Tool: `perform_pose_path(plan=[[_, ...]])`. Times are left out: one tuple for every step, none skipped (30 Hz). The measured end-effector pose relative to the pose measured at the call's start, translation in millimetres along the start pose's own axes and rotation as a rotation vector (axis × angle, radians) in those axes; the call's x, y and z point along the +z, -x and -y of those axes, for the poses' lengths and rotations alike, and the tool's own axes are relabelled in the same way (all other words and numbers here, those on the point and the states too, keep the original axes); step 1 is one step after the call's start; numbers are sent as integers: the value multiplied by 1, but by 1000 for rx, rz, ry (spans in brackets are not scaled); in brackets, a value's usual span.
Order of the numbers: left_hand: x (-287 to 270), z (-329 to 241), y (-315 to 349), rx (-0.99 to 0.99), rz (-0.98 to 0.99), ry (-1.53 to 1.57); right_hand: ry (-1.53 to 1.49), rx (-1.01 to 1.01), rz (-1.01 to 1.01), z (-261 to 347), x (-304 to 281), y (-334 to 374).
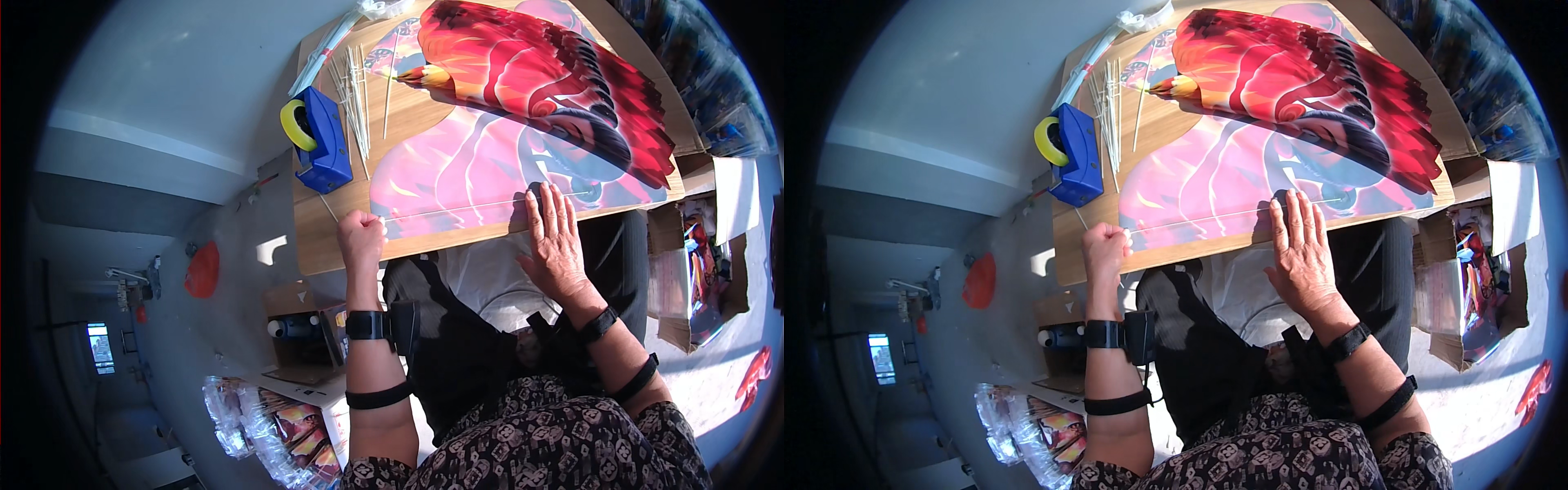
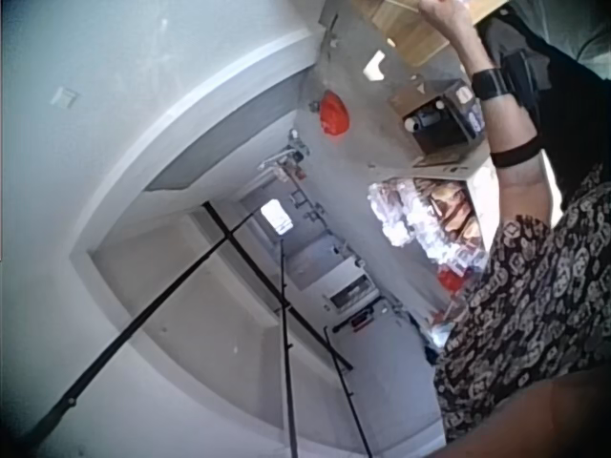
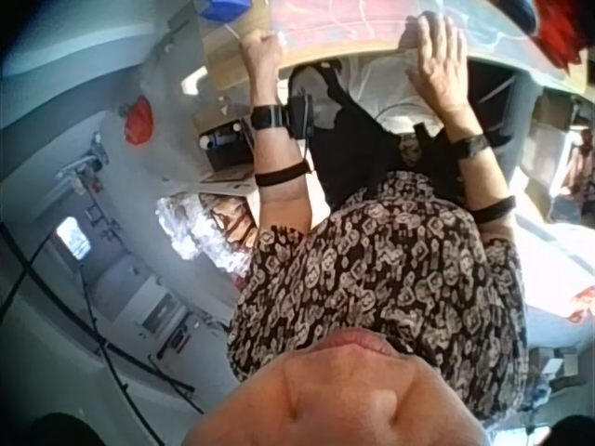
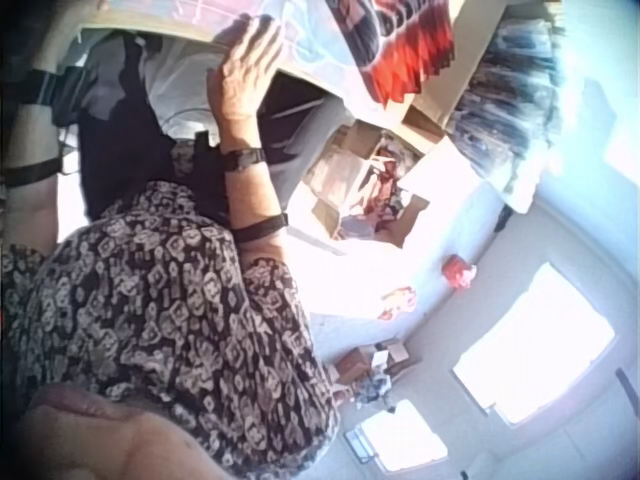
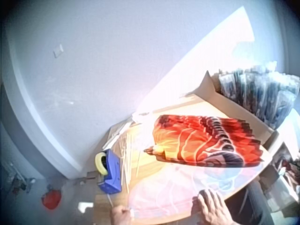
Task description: The person is assembling a bird-shaped kite by taping thin support sticks to the printed material on a table.
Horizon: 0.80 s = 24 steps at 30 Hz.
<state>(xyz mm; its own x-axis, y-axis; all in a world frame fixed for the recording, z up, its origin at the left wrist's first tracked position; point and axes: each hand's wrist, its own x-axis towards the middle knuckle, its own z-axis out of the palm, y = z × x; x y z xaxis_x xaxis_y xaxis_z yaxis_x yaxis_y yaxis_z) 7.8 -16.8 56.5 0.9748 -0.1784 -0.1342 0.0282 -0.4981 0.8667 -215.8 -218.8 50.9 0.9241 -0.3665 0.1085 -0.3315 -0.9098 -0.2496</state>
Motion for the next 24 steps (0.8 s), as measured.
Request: perform_pose_path(plan=[[1, 1, -2, -1, 1, -1, -1, -1, -4, 0, 1, 0], [3, 2, -4, 12, 6, -51, -2, 1, -3, -1, 2, 0], [6, 4, -8, 25, 13, -100, -4, 5, 0, -2, 3, 0], [2, 14, -13, 25, 4, -102, -13, -1, -2, 0, 2, 0], [-3, 23, -19, 78, -29, -193, -19, -9, -4, 4, 0, -1], [-1, 22, -20, 132, -51, -280, -16, -5, 3, 4, -1, -1], [-1, 21, -20, 131, -50, -281, -14, -2, 10, 4, -1, -1], [-1, 20, -19, 136, -52, -344, -15, -3, 11, 4, -1, -1], [4, 14, -17, 141, -46, -404, -6, 4, 13, 2, 0, -1], [7, 8, -14, 141, -41, -404, 1, 9, 14, 0, 0, -1], [11, 1, -11, 167, -38, -470, 2, 13, 16, -1, 1, -1], [11, -1, -10, 193, -41, -539, -4, 10, 10, -1, 1, -1], [11, 0, -10, 192, -43, -540, -9, 8, 4, 0, 1, -1], [12, -1, -9, 220, -56, -565, -11, 7, 4, 0, 1, -1], [12, -2, -9, 247, -67, -589, -13, 6, 0, 0, 1, -1], [12, -3, -9, 247, -67, -590, -16, 6, -5, 0, 2, -1], [13, -4, -9, 245, -56, -624, -17, 7, -4, 0, 2, -1], [12, -4, -9, 244, -47, -659, -17, 5, -5, 1, 1, -1], [12, -5, -10, 243, -47, -660, -17, 2, -6, 1, 1, -1], [12, -5, -10, 253, -56, -656, -19, 2, -5, 1, 1, -1], [12, -7, -10, 263, -63, -651, -18, 5, -1, 1, 0, -1], [11, -8, -10, 263, -62, -651, -18, 8, 3, 1, 0, -1], [10, -10, -11, 241, -14, -645, -18, 9, 3, 1, 0, -1], [8, -10, -11, 218, 32, -640, -14, 10, 6, 1, 0, -1]])
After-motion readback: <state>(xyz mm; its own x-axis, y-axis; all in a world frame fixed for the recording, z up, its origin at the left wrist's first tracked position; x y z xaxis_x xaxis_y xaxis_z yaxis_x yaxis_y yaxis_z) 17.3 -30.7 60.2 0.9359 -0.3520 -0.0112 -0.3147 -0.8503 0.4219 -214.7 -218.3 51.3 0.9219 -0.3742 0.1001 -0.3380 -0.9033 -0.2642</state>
